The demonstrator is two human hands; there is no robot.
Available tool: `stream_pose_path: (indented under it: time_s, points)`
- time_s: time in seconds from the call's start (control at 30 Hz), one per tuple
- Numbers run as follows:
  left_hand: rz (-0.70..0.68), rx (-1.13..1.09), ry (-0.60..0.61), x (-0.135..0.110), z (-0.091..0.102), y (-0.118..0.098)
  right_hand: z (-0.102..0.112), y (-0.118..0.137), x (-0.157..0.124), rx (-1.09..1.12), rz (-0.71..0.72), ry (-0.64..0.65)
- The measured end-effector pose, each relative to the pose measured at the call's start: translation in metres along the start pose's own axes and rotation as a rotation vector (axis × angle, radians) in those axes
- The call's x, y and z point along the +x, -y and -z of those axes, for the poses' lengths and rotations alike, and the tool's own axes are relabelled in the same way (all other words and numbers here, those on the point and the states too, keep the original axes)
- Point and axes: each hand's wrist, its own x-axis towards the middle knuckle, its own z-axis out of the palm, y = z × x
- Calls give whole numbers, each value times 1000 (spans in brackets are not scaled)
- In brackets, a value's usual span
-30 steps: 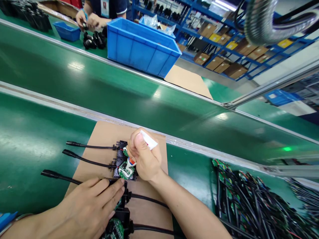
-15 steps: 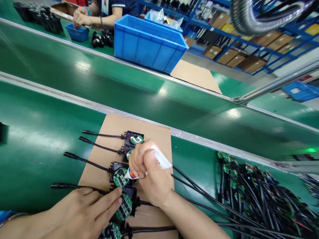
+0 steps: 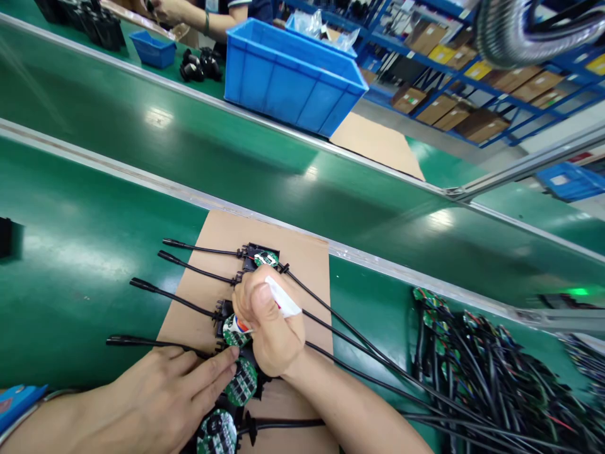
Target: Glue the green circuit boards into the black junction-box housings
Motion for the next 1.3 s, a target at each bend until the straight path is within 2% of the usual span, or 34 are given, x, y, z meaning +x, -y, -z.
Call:
stream_pose_path:
  time_s: [0.33, 0.67, 0.87, 0.93, 1.1, 1.2, 1.3]
  points:
    - [-3, 36, 17, 0, -4, 1, 7, 17, -14, -74, -28, -9]
    - [-22, 34, 13, -1, -6, 1, 12, 9, 0, -50, 29, 5]
    - [16, 34, 12, -3, -6, 1, 14, 5, 4, -53, 77, -2]
    - [-22, 41, -22, -5, -7, -1, 16, 11, 0, -58, 70, -14]
    - [-219, 88, -139, -13, -17, -15, 11, 29, -24, -8, -11, -31]
    - [-226, 104, -147, -18, -18, -22, 2, 24, -36, 22, -71, 8]
    - [-225, 99, -150, -22, -15, -22, -6, 9, -41, 36, -69, 39]
